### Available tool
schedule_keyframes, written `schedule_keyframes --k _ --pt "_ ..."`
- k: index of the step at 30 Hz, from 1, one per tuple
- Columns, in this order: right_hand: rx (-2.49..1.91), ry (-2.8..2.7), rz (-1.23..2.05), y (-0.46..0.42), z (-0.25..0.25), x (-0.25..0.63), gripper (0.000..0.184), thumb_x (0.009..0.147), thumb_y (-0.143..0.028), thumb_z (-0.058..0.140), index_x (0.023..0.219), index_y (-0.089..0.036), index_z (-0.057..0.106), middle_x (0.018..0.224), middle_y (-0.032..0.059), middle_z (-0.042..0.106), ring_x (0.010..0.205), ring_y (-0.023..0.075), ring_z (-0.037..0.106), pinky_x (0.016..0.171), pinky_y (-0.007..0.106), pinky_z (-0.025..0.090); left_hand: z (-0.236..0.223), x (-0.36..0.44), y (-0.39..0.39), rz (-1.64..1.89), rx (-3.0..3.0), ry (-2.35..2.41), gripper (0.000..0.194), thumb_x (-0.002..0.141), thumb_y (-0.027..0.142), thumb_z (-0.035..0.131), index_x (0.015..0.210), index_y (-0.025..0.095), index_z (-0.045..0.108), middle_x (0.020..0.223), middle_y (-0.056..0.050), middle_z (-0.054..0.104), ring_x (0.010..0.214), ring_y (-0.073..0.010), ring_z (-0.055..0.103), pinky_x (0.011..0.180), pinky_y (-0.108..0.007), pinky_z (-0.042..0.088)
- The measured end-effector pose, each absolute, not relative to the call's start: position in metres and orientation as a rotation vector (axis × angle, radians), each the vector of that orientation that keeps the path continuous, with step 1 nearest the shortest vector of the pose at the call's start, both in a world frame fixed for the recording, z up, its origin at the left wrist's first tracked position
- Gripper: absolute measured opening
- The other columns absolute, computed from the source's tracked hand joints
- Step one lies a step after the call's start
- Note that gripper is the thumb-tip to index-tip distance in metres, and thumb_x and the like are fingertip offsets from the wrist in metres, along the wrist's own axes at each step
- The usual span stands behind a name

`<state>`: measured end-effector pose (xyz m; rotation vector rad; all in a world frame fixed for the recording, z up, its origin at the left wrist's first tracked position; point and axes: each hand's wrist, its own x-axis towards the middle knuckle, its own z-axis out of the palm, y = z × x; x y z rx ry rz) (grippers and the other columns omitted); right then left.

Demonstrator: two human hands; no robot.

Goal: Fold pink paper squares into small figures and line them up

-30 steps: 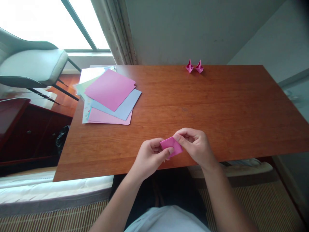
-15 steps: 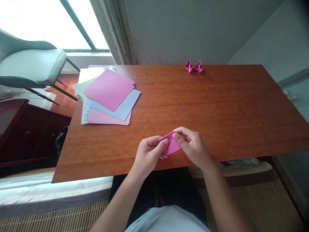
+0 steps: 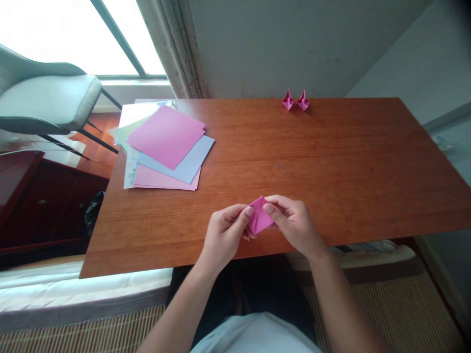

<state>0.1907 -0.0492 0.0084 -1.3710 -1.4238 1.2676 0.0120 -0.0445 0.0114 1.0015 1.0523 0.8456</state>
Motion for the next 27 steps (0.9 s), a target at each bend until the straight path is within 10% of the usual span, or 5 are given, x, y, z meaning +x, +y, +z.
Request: schedule_keyframes --k 27 --pt "-1.337 -1.463 1.188 -0.0467 0.0035 0.1878 0.017 0.094 -0.036 0.066 0.090 -0.022 0.075 0.080 0.0006 0.074 0.070 0.0144 0.065 0.060 0.024 0.048 0.0105 0.0139 -0.0450 0.656 0.962 0.969 0.027 0.087 0.037 0.073 0.084 0.012 0.065 0.069 -0.003 0.068 0.060 -0.0107 0.064 0.056 -0.018 0.050"
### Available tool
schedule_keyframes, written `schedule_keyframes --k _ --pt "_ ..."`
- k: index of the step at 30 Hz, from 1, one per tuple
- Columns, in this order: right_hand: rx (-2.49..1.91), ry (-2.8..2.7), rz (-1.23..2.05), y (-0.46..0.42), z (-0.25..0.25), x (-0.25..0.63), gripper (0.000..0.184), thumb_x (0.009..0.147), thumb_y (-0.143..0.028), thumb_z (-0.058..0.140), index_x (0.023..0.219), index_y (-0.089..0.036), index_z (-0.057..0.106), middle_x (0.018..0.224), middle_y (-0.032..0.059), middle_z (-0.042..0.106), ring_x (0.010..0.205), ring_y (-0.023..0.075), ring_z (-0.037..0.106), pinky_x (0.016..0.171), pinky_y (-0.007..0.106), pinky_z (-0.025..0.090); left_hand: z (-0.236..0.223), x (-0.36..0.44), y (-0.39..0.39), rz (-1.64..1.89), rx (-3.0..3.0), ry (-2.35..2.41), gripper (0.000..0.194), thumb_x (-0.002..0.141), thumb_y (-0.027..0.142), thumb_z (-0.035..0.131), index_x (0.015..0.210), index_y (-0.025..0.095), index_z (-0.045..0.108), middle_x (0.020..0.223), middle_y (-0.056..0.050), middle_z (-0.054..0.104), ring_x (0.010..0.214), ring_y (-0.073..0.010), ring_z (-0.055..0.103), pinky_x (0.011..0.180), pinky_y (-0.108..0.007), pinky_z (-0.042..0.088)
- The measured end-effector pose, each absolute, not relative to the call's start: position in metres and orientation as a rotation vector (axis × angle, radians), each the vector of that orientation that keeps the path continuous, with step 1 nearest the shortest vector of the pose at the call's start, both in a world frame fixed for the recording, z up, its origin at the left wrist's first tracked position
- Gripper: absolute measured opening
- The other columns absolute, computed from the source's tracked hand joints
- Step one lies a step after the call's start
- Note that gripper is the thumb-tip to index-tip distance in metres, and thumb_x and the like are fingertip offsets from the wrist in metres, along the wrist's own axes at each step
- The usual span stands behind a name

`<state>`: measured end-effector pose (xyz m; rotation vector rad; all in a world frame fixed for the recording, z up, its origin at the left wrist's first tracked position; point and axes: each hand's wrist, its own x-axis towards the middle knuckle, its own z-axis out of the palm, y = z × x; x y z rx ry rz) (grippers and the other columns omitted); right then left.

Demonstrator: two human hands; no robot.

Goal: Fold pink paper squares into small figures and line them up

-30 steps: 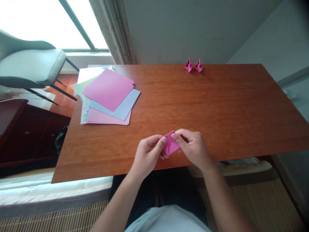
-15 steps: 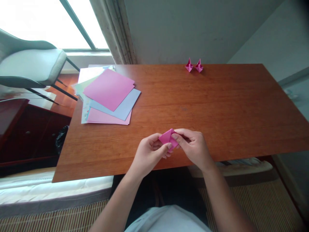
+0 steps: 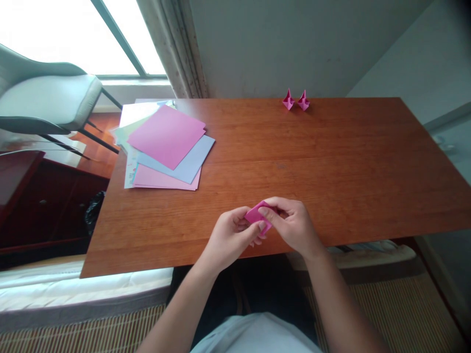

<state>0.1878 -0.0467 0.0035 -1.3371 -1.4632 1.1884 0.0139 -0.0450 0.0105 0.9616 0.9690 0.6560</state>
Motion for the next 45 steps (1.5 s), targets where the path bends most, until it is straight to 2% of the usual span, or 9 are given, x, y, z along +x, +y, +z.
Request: schedule_keyframes --k 6,9,15,22,29,33,37,41,45 --pt "-1.309 -1.464 1.211 -0.046 0.001 0.190 0.017 0.094 -0.037 0.066 0.092 -0.023 0.075 0.081 -0.0001 0.073 0.072 0.0142 0.064 0.063 0.025 0.047 0.006 0.008 -0.045 0.738 1.076 0.948 0.031 0.097 0.041 0.059 0.089 0.013 0.071 0.074 -0.003 0.068 0.066 -0.0111 0.063 0.062 -0.020 0.051" --pt "-1.335 -1.485 1.146 -0.046 0.000 0.192 0.020 0.097 -0.037 0.062 0.091 -0.022 0.075 0.081 0.0007 0.070 0.074 0.0146 0.062 0.064 0.026 0.046 0.005 0.007 -0.045 0.772 1.110 0.981 0.029 0.097 0.039 0.060 0.091 0.014 0.073 0.074 -0.002 0.067 0.067 -0.0114 0.062 0.062 -0.020 0.051" --pt "-1.332 -1.543 1.049 -0.048 0.001 0.194 0.013 0.095 -0.033 0.065 0.095 -0.024 0.074 0.089 0.0025 0.071 0.082 0.0171 0.064 0.070 0.029 0.049 0.000 0.008 -0.046 0.947 1.255 1.144 0.020 0.092 0.034 0.069 0.098 0.016 0.073 0.090 -0.006 0.072 0.079 -0.0159 0.065 0.069 -0.024 0.052" --pt "-1.368 -1.566 0.908 -0.049 0.001 0.192 0.014 0.095 -0.031 0.065 0.087 -0.024 0.074 0.082 0.0019 0.072 0.077 0.0169 0.065 0.069 0.030 0.049 -0.003 0.004 -0.045 0.904 1.259 1.156 0.022 0.091 0.036 0.069 0.089 0.015 0.074 0.079 -0.005 0.072 0.070 -0.0150 0.062 0.064 -0.024 0.049" --pt "-1.414 -1.330 1.092 -0.049 -0.008 0.192 0.018 0.091 -0.039 0.069 0.100 -0.025 0.076 0.102 0.0053 0.077 0.090 0.0210 0.071 0.073 0.031 0.057 0.004 0.003 -0.042 0.898 1.151 1.177 0.023 0.089 0.038 0.070 0.092 0.016 0.076 0.083 -0.005 0.075 0.073 -0.0166 0.066 0.067 -0.024 0.052" --pt "-1.409 -1.301 1.092 -0.050 -0.009 0.191 0.017 0.091 -0.039 0.069 0.093 -0.023 0.075 0.092 0.0053 0.077 0.083 0.0199 0.071 0.071 0.030 0.057 0.004 0.005 -0.042 0.941 1.124 1.213 0.022 0.088 0.037 0.072 0.091 0.016 0.076 0.082 -0.005 0.075 0.073 -0.0159 0.067 0.067 -0.023 0.052" --pt "-1.396 -1.297 1.087 -0.051 -0.007 0.188 0.016 0.091 -0.038 0.069 0.091 -0.023 0.075 0.089 0.0043 0.076 0.080 0.0185 0.070 0.069 0.029 0.056 0.005 0.007 -0.041 0.940 1.104 1.145 0.024 0.088 0.036 0.072 0.102 0.017 0.075 0.096 -0.007 0.077 0.084 -0.0178 0.070 0.073 -0.024 0.055" --pt "-1.385 -1.289 1.110 -0.051 -0.007 0.187 0.015 0.092 -0.037 0.067 0.092 -0.023 0.074 0.090 0.0037 0.075 0.080 0.0180 0.069 0.069 0.028 0.056 0.006 0.008 -0.038 0.890 0.997 1.093 0.026 0.084 0.037 0.076 0.099 0.015 0.075 0.091 -0.007 0.078 0.074 -0.0151 0.069 0.067 -0.023 0.054" --pt "-1.377 -1.409 0.968 -0.052 -0.006 0.192 0.014 0.095 -0.030 0.062 0.102 -0.025 0.073 0.101 0.0053 0.073 0.092 0.0204 0.068 0.080 0.033 0.056 0.007 0.009 -0.035 0.924 0.928 1.156 0.028 0.083 0.037 0.078 0.100 0.014 0.075 0.083 -0.004 0.076 0.066 -0.0118 0.066 0.059 -0.019 0.051"
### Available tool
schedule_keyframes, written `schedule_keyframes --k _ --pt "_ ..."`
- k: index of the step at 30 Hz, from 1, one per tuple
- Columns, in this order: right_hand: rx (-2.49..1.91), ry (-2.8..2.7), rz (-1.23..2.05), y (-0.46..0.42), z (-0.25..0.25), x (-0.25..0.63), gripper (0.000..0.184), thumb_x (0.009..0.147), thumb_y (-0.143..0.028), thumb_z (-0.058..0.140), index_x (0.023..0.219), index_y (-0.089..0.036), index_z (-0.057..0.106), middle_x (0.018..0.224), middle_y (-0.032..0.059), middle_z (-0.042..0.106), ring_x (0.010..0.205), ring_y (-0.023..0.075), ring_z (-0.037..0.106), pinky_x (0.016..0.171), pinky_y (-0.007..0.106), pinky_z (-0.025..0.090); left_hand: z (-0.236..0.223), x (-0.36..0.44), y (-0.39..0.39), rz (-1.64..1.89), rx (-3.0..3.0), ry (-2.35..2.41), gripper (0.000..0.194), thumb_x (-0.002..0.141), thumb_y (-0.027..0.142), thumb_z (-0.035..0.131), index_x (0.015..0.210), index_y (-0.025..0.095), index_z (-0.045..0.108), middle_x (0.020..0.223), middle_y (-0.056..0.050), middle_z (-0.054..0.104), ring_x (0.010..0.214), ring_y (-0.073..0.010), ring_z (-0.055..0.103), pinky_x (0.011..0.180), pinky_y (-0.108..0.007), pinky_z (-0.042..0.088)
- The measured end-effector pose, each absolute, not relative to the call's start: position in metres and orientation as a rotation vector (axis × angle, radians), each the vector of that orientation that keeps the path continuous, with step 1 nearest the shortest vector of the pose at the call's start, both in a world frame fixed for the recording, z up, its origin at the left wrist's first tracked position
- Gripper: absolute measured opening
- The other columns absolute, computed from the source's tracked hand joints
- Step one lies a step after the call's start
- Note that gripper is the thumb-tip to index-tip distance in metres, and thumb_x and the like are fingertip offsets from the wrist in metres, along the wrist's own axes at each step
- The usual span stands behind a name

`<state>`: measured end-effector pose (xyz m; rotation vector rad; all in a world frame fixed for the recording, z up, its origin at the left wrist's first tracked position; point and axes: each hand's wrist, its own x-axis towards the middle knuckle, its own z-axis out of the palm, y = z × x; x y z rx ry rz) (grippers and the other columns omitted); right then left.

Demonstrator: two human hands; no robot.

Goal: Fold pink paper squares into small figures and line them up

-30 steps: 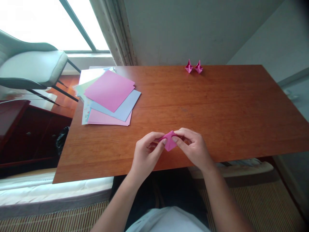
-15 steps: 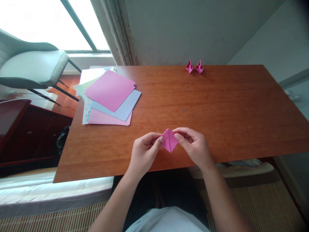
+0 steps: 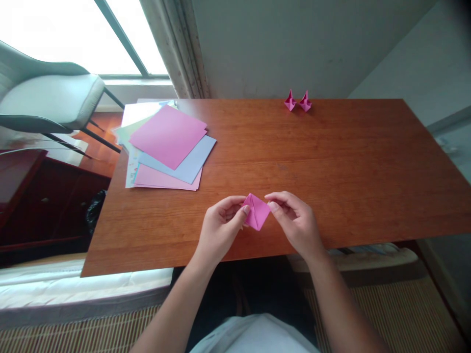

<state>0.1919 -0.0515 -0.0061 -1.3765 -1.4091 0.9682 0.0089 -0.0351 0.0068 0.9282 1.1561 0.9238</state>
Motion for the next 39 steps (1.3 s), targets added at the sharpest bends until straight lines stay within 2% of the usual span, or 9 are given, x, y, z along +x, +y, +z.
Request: schedule_keyframes --k 4,7,10,16,24,29,31,35,39 --pt "-1.291 -1.572 0.848 -0.055 -0.001 0.199 0.025 0.093 -0.019 0.058 0.113 -0.028 0.069 0.120 0.0080 0.066 0.109 0.0239 0.064 0.083 0.036 0.056 0.008 0.009 -0.034 0.944 0.920 1.187 0.033 0.084 0.037 0.076 0.108 0.015 0.073 0.091 -0.005 0.077 0.069 -0.0122 0.067 0.059 -0.019 0.052" --pt "-1.279 -1.724 0.762 -0.056 0.005 0.201 0.029 0.091 -0.016 0.061 0.116 -0.029 0.068 0.124 0.0072 0.065 0.115 0.0247 0.062 0.093 0.041 0.055 0.008 0.010 -0.034 0.920 0.961 1.190 0.036 0.085 0.037 0.074 0.114 0.015 0.071 0.089 -0.005 0.077 0.068 -0.0125 0.067 0.058 -0.019 0.052" --pt "-1.271 -1.836 0.710 -0.055 0.007 0.202 0.027 0.091 -0.016 0.062 0.113 -0.029 0.069 0.119 0.0062 0.067 0.113 0.0241 0.063 0.099 0.044 0.053 0.008 0.011 -0.034 0.899 1.025 1.196 0.037 0.087 0.036 0.072 0.118 0.015 0.070 0.089 -0.006 0.077 0.070 -0.0141 0.068 0.058 -0.020 0.053" --pt "-1.220 -1.956 0.673 -0.054 0.001 0.205 0.035 0.092 -0.009 0.055 0.117 -0.030 0.069 0.120 0.0059 0.068 0.113 0.0239 0.063 0.096 0.044 0.054 0.006 0.012 -0.033 0.882 1.178 1.234 0.035 0.090 0.036 0.067 0.118 0.015 0.070 0.080 -0.004 0.074 0.066 -0.0146 0.066 0.056 -0.021 0.050" --pt "-1.209 -1.988 0.544 -0.055 -0.014 0.211 0.028 0.095 -0.011 0.057 0.112 -0.029 0.070 0.112 0.0055 0.073 0.105 0.0222 0.066 0.094 0.042 0.056 -0.004 0.008 -0.031 0.797 1.435 1.245 0.036 0.096 0.036 0.058 0.124 0.016 0.065 0.086 -0.007 0.075 0.074 -0.0174 0.068 0.067 -0.025 0.052" --pt "-1.218 -2.016 0.489 -0.056 -0.024 0.214 0.030 0.095 -0.011 0.055 0.114 -0.029 0.070 0.111 0.0051 0.075 0.102 0.0226 0.068 0.093 0.043 0.056 -0.003 0.007 -0.029 0.688 1.800 1.336 0.028 0.098 0.032 0.054 0.120 0.020 0.065 0.081 -0.004 0.073 0.068 -0.0160 0.067 0.063 -0.024 0.047" --pt "-1.223 -2.016 0.485 -0.056 -0.025 0.213 0.030 0.095 -0.011 0.054 0.113 -0.029 0.070 0.109 0.0051 0.075 0.101 0.0227 0.068 0.092 0.043 0.057 -0.001 0.007 -0.029 0.660 1.958 1.385 0.027 0.098 0.031 0.053 0.120 0.021 0.065 0.088 -0.005 0.074 0.074 -0.0175 0.068 0.066 -0.026 0.047" --pt "-1.249 -2.039 0.474 -0.055 -0.025 0.212 0.028 0.096 -0.011 0.053 0.112 -0.028 0.069 0.107 0.0057 0.075 0.100 0.0229 0.068 0.092 0.043 0.057 0.001 0.003 -0.029 0.760 2.136 1.482 0.034 0.097 0.028 0.056 0.130 0.020 0.059 0.122 -0.012 0.068 0.106 -0.0250 0.066 0.087 -0.035 0.052" --pt "-1.260 -2.067 0.465 -0.055 -0.026 0.211 0.027 0.096 -0.010 0.053 0.112 -0.026 0.068 0.106 0.0060 0.074 0.099 0.0226 0.066 0.091 0.042 0.056 0.002 -0.004 -0.033 0.876 2.268 1.302 0.029 0.095 0.019 0.057 0.123 0.022 0.063 0.122 -0.009 0.069 0.113 -0.0239 0.062 0.097 -0.037 0.050"
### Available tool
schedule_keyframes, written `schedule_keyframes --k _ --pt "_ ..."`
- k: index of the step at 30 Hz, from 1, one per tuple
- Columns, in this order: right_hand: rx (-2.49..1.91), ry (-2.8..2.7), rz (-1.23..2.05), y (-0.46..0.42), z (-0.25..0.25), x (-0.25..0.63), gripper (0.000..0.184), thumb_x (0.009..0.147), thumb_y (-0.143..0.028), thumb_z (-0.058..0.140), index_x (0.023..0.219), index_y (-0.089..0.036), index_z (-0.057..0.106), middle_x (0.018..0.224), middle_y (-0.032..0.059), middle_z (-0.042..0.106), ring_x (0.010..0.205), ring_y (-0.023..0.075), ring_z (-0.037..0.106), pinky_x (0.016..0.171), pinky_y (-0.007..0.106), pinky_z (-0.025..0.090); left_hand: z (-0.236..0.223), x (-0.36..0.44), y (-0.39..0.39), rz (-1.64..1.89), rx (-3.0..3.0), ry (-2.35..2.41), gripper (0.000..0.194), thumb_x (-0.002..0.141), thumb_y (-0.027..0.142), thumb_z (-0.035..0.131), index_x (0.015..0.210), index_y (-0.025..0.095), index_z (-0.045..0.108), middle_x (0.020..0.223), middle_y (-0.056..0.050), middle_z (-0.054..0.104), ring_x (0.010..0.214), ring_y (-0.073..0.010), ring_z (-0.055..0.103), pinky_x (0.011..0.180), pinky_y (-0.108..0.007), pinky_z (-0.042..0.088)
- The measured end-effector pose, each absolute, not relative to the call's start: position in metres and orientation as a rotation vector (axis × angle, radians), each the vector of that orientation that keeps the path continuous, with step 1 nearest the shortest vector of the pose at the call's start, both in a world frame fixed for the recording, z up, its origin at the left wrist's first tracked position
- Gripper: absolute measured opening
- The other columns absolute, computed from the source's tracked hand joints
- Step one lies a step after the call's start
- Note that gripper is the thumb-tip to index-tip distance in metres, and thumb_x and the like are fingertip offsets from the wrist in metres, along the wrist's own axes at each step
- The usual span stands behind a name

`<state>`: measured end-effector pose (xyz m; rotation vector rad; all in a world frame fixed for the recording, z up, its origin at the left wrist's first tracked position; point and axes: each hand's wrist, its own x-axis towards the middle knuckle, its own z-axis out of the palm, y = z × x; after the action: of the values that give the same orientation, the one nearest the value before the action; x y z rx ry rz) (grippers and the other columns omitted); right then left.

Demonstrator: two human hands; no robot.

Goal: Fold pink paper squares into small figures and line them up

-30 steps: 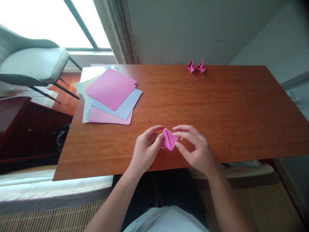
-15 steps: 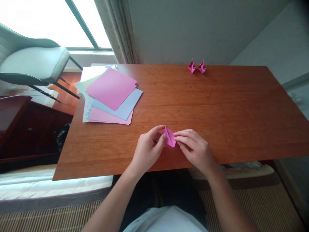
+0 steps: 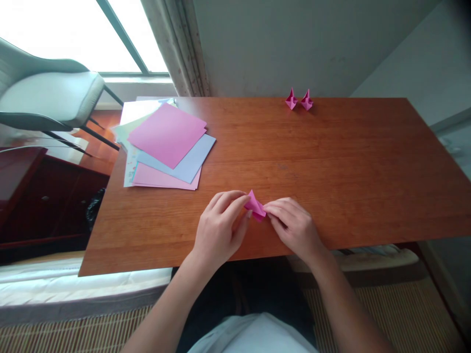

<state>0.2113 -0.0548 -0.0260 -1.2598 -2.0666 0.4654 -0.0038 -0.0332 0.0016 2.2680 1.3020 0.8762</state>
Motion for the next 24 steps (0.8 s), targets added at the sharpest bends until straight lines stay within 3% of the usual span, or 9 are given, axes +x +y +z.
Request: schedule_keyframes --k 9,24 --pt "-1.280 -2.130 0.398 -0.056 -0.027 0.210 0.025 0.096 -0.010 0.053 0.111 -0.025 0.069 0.107 0.0065 0.073 0.100 0.0234 0.065 0.093 0.041 0.054 -0.009 -0.012 -0.038 0.729 2.598 1.170 0.025 0.095 0.016 0.058 0.118 0.021 0.066 0.114 -0.007 0.075 0.100 -0.0241 0.064 0.090 -0.040 0.045" --pt "-1.366 -2.192 0.397 -0.053 -0.018 0.200 0.021 0.099 -0.021 0.057 0.116 -0.022 0.069 0.103 0.0077 0.069 0.096 0.0228 0.059 0.086 0.039 0.052 -0.018 -0.006 -0.040 0.817 2.531 1.243 0.015 0.096 0.012 0.056 0.104 0.018 0.068 0.102 -0.005 0.076 0.092 -0.0216 0.064 0.084 -0.036 0.052"
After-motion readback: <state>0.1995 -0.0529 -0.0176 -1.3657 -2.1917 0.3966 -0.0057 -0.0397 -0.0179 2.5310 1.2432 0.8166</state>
